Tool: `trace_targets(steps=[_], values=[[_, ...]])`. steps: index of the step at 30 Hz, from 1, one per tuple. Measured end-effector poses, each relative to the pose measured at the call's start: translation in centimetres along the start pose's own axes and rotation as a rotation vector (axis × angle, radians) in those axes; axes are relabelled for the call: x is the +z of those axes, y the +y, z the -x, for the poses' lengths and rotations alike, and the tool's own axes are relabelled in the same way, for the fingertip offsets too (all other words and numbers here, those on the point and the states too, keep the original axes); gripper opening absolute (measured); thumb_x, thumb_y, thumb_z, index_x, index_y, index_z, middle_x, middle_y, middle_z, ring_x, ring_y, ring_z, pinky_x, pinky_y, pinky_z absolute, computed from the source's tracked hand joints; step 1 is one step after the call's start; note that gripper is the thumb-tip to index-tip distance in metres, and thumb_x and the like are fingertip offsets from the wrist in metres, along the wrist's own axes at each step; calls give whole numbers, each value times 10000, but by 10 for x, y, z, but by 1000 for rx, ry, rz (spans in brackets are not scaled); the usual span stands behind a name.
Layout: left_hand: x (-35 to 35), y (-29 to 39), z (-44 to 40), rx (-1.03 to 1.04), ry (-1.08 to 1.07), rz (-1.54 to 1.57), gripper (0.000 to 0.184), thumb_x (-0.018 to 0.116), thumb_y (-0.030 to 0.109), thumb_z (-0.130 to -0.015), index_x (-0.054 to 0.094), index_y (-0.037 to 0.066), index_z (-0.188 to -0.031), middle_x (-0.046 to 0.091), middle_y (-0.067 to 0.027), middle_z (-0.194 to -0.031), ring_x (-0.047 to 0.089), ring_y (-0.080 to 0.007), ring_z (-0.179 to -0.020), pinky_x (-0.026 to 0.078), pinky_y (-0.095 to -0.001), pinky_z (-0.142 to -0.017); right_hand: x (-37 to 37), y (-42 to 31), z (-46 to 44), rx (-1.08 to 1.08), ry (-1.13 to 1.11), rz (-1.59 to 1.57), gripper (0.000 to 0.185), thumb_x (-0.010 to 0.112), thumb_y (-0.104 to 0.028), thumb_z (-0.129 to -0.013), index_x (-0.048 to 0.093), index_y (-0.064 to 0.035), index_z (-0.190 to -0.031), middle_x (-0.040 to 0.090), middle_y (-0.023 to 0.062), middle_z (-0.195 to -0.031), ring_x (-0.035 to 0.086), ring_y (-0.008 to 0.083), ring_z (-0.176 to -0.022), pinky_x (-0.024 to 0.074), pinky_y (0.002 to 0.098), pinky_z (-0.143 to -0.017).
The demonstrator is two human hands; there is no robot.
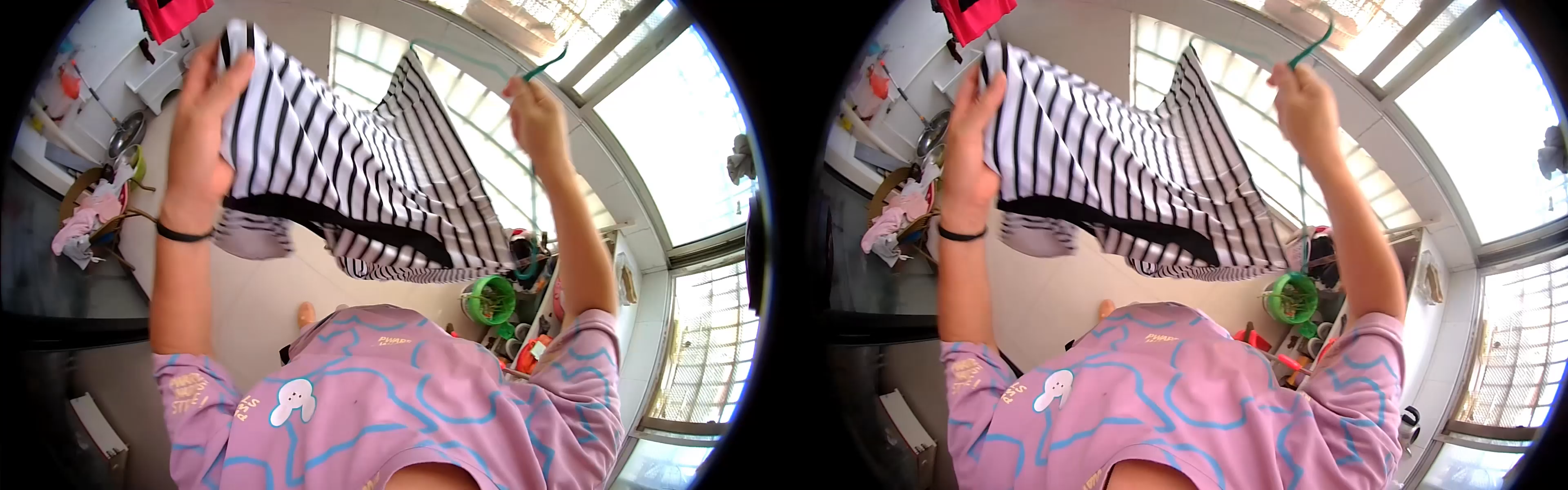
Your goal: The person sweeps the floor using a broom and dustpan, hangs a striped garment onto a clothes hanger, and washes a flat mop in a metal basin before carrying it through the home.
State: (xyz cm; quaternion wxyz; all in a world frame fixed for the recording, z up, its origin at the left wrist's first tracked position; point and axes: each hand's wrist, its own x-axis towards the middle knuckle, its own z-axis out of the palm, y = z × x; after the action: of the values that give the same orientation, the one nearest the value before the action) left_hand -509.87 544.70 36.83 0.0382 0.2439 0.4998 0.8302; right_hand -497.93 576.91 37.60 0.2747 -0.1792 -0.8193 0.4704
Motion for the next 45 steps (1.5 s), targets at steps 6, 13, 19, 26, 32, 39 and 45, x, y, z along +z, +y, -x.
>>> trace_targets(steps=[6, 13, 19, 26, 32, 39, 45], values=[[20, 111, -42, 178, -282, 2, 450, 568, 209, -873, 456, 39, -1274, 616, -119, -1061, 574, -263, -992, 384, -420, -979, 103, 90, 36, 256, 10, 80, 353, 485, -219, -910, 513, -32, -1208, 553, 92, -629, 514, 171, -456, 419, 329, -410], [-40, 207, -134, 596, -515, -564, 305, 464, 198, -939, 476, 17, -1183, 562, -134, -1048, 544, -270, -807, 460, -404, -784, 234, 157, 99, 340, -25, 352, 229, 457, -284, -904, 583, -142, -1032, 634, 211, -913, 590, 403, -905, 447, 467, -760], [-58, 250, -165, 435, -431, -616, 231, 460, 255, -914, 502, 69, -1044, 554, -82, -921, 525, -229, -716, 429, -372, -681, 243, 247, 168, 633, -77, 527, 274, 370, -298, -935, 526, -142, -1098, 635, 218, -969, 599, 402, -938, 461, 497, -772], [-67, 304, -188, 242, -344, -638, 207, 454, 322, -886, 533, 131, -883, 544, -22, -772, 504, -181, -611, 393, -334, -561, 173, 325, 234, 825, -41, 764, 247, 403, -226, -906, 542, -165, -1100, 645, 182, -984, 611, 372, -952, 479, 471, -768], [-71, 373, -186, 36, -229, -581, 253, 449, 379, -861, 559, 183, -744, 536, 30, -644, 486, -140, -520, 363, -302, -459, 150, 404, 213, 625, 399, 266, 141, 437, -198, -939, 542, -138, -1012, 588, 89, -744, 533, 173, -531, 414, 301, -461], [-53, 319, -130, 165, -200, -309, 174, 477, 193, -813, 502, 104, -665, 570, -24, -701, 520, -185, -655, 396, -327, -632, 177, 136, 104, 308, 365, -626, 153, 574, -83, -866, 464, -85, -972, 558, 36, -738, 450, 55, -500, 349, 192, -414], [-34, 261, -95, 43, -546, -141, 323, 465, 86, -773, 538, -40, -1062, 602, -172, -1075, 542, -310, -1036, 376, -438, -975, 231, -20, 78, -51, -95, -946, 192, 589, -37, -875, 423, -41, -970, 606, 124, -903, 563, 127, -591, 483, 253, -525]])
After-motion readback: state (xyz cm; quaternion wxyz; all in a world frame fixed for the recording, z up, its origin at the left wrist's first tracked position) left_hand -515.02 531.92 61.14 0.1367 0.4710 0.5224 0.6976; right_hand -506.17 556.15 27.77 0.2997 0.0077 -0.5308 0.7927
